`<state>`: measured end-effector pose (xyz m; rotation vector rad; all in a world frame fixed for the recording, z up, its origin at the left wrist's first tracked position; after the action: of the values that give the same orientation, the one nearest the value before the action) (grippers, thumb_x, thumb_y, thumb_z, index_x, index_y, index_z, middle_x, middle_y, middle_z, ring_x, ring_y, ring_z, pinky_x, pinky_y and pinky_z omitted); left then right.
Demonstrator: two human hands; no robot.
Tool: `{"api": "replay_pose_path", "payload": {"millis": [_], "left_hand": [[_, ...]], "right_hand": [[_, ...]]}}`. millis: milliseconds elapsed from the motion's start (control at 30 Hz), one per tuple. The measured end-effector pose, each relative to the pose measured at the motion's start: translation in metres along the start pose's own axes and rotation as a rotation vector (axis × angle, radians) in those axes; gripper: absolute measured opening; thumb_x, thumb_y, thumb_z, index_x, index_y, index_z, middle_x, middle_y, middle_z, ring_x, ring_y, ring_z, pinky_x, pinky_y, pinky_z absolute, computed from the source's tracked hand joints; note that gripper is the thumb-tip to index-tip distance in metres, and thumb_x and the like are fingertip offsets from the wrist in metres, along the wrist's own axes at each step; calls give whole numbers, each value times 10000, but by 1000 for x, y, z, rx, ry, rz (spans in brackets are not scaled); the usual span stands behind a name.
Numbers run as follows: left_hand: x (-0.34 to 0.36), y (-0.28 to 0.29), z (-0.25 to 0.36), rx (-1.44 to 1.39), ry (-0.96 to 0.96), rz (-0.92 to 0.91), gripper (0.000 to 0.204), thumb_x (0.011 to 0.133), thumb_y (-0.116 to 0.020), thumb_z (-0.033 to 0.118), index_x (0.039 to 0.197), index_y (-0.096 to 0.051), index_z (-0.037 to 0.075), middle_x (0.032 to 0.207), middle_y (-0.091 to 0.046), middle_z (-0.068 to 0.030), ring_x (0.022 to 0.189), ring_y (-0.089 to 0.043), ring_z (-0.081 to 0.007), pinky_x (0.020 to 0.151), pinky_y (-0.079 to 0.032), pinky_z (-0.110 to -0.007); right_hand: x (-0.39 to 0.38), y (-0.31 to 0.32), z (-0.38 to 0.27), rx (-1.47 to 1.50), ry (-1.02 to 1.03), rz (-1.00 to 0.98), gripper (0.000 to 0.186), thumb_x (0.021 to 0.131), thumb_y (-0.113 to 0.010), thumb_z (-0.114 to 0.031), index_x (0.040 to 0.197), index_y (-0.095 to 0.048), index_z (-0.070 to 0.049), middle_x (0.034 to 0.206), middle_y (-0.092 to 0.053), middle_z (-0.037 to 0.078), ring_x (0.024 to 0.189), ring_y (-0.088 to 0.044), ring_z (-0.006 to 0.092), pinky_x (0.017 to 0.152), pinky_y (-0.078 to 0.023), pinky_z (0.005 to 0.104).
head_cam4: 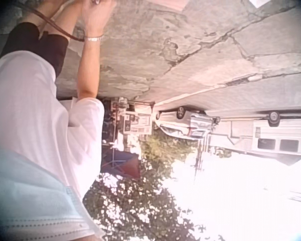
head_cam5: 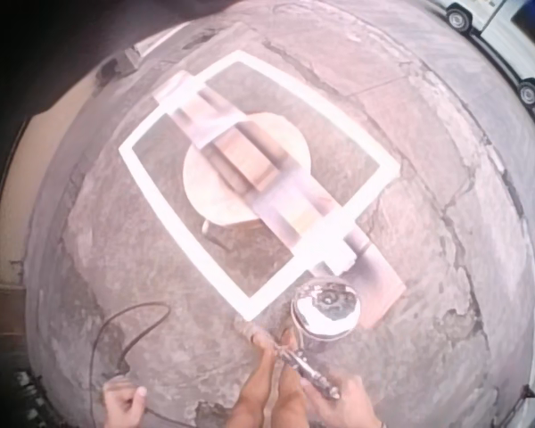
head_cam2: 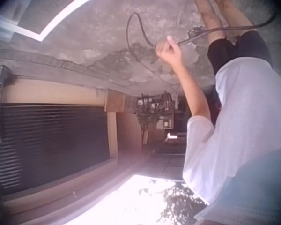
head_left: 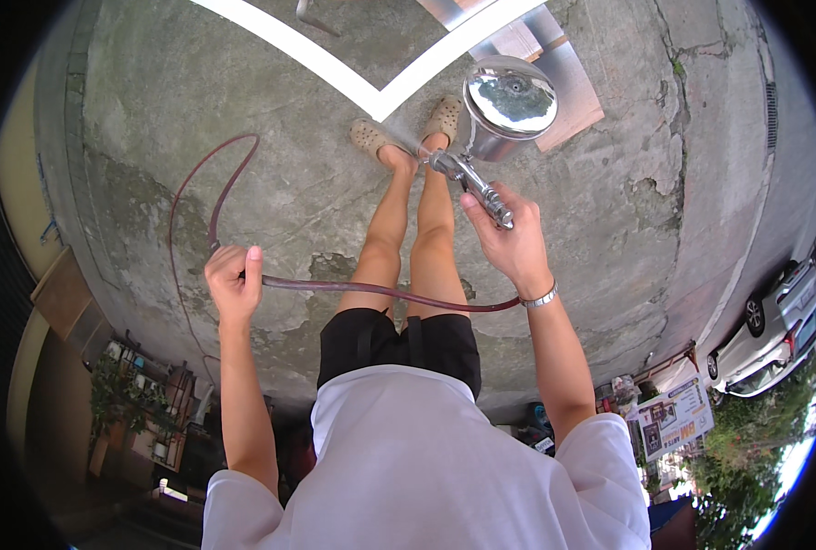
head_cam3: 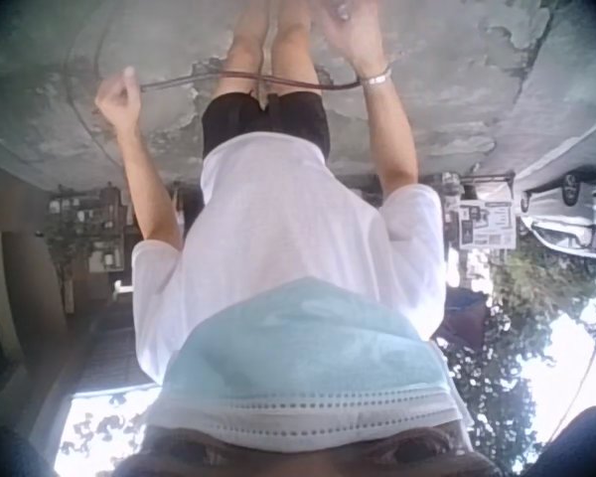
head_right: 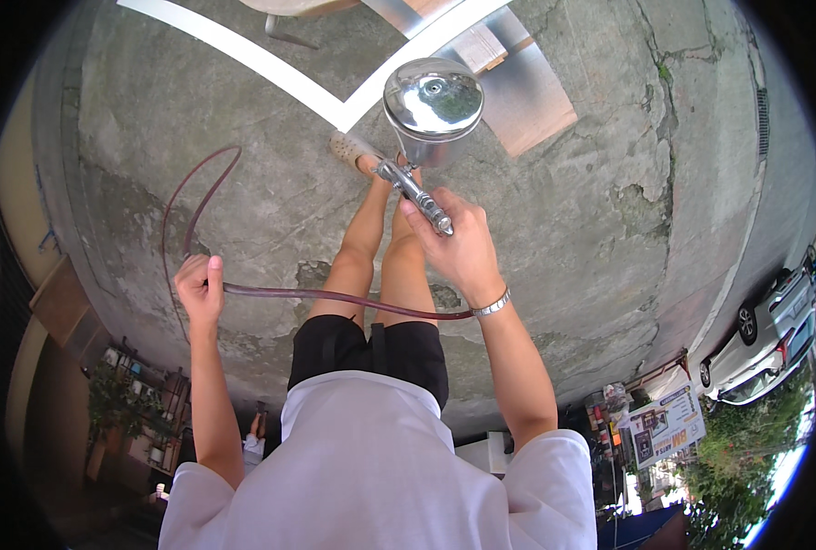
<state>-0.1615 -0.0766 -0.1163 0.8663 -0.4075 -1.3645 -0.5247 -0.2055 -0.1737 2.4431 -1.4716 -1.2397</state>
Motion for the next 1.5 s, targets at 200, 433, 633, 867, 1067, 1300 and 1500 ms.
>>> {"api": "replay_pose_path", "payload": {"millis": [200,433,633,867,1067,1300,1500], "left_hand": [[0,-1,5,14,-10,-12,410,923,-682,61,616,-422,-18,563,-364,-111,513,-358,-283,544,-295,-390],[-5,8,-6,11,11,26,410,936,-674,68,627,-417,-20,569,-358,-111,517,-339,-273,541,-274,-394],[-5,13,-14,25,29,29,415,950,-665,71,632,-415,-22,570,-357,-111,515,-335,-266,538,-270,-396],[3,11,-8,12,-17,24,413,946,-666,65,623,-422,-18,566,-353,-107,511,-335,-263,537,-274,-392],[6,10,-9,8,-2,14,415,942,-666,66,619,-419,-17,562,-350,-106,510,-338,-263,534,-272,-391],[14,4,2,12,-6,-1,419,948,-659,73,623,-410,-18,565,-350,-105,512,-327,-265,533,-263,-390],[21,3,8,-2,6,29,424,947,-660,72,628,-395,-17,570,-333,-100,515,-310,-248,529,-247,-387]], "right_hand": [[11,6,3,2,30,34,327,950,-755,-310,901,-711,11,588,-590,141,495,-521,268,533,-444,383],[53,70,32,-8,-43,547,357,982,-719,-329,945,-729,26,594,-620,112,522,-538,158,553,-465,341],[47,80,41,41,-59,681,378,993,-710,-329,958,-729,47,624,-650,82,543,-543,139,553,-449,317],[17,10,29,36,-15,270,340,965,-747,-300,893,-699,29,608,-613,137,520,-547,180,536,-435,353],[-8,-21,7,70,-6,32,354,948,-760,-312,876,-685,27,617,-592,172,521,-544,288,543,-451,394],[24,16,10,23,-15,134,360,949,-757,-329,902,-706,24,601,-594,157,516,-550,250,545,-456,378],[80,91,31,-51,-15,430,389,967,-733,-363,919,-726,23,603,-619,128,538,-577,165,556,-467,351]]}}
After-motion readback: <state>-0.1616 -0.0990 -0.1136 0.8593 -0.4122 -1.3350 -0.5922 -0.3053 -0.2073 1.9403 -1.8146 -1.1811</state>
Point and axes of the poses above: each hand's wrist, its own x-axis towards the middle knuckle, its own y-axis out of the back of the hand, z = x × y, the point moved 8 cm from there along x, towards the middle knuckle
